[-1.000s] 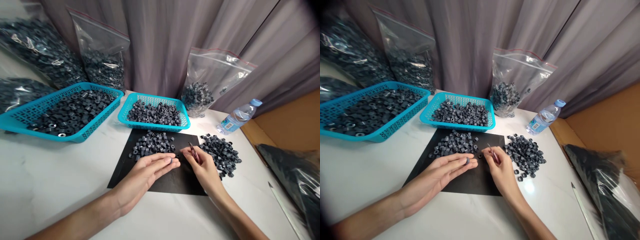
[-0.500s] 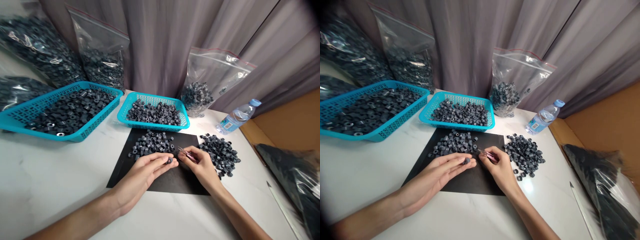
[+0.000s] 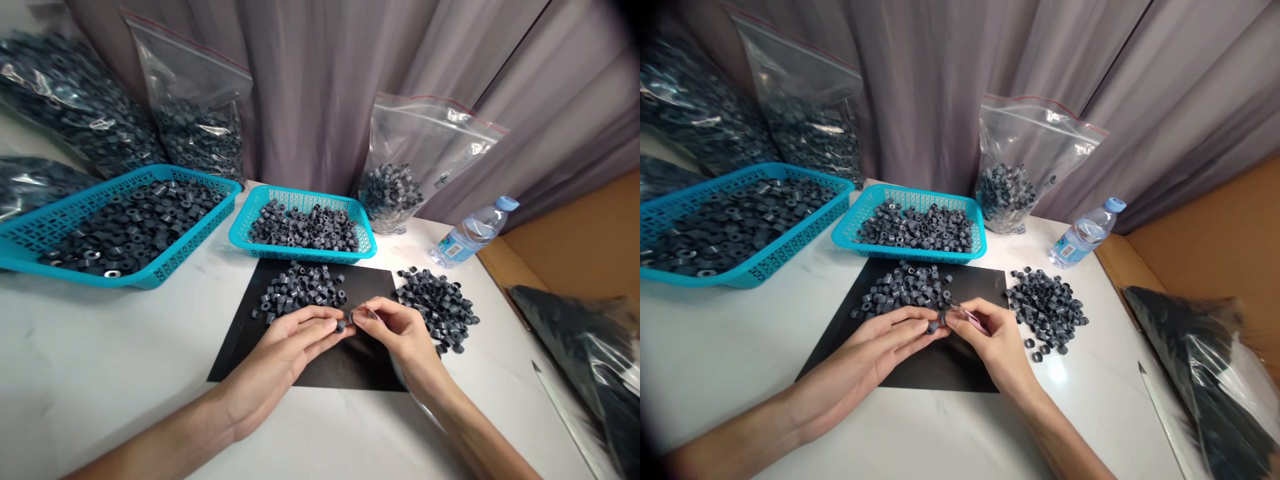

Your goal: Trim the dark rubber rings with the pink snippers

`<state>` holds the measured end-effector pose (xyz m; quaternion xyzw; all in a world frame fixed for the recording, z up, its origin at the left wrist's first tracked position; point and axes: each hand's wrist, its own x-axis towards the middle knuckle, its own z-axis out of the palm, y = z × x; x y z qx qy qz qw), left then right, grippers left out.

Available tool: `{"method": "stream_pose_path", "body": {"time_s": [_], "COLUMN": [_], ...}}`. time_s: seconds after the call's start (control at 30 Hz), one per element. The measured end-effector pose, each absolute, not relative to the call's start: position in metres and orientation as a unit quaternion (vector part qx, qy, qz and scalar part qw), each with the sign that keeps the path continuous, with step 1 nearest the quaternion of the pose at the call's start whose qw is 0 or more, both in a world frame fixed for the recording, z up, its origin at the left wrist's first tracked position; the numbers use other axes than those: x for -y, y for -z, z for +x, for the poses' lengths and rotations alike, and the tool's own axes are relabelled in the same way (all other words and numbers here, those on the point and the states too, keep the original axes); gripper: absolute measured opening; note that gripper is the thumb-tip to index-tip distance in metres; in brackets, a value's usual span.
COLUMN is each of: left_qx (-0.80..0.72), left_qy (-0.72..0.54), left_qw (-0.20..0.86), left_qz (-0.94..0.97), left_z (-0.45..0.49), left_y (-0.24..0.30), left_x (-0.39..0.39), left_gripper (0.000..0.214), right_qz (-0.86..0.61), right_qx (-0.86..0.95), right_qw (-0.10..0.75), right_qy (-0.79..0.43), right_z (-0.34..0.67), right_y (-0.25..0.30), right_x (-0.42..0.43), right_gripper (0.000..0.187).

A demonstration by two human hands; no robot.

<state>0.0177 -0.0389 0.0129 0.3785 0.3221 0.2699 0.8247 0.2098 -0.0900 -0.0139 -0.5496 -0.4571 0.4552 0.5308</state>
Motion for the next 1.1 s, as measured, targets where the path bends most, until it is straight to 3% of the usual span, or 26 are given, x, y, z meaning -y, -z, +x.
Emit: {"method": "stream_pose_path", "body": {"time_s": [0.4, 0.73, 1.1], "left_qx": [-0.312, -0.321, -0.337], "left_qy": [-0.239, -0.232, -0.241], "left_qw": [0.826, 0.829, 0.829], "left_qz": [0.404, 0.395, 0.376], "left_z": [0.018, 0.018, 0.019], "left_y": [-0.019, -0.019, -0.019], "left_x": [0.039, 0.040, 0.038], "left_gripper": [0.029, 0.031, 0.029], "right_qz": [-0.540, -0.552, -0.562], "right_qx": [0.468, 0.492, 0.449], "right_qw": [0.551, 0.529, 0.575], "right_qy": [-0.431, -0.417, -0.390], "right_z": [0.210, 0.205, 0.211], "right_y": [0.006, 0.010, 0.008], "right_x": [0.091, 0.091, 0.089], "right_gripper": [0.015, 0.020, 0.023]}}
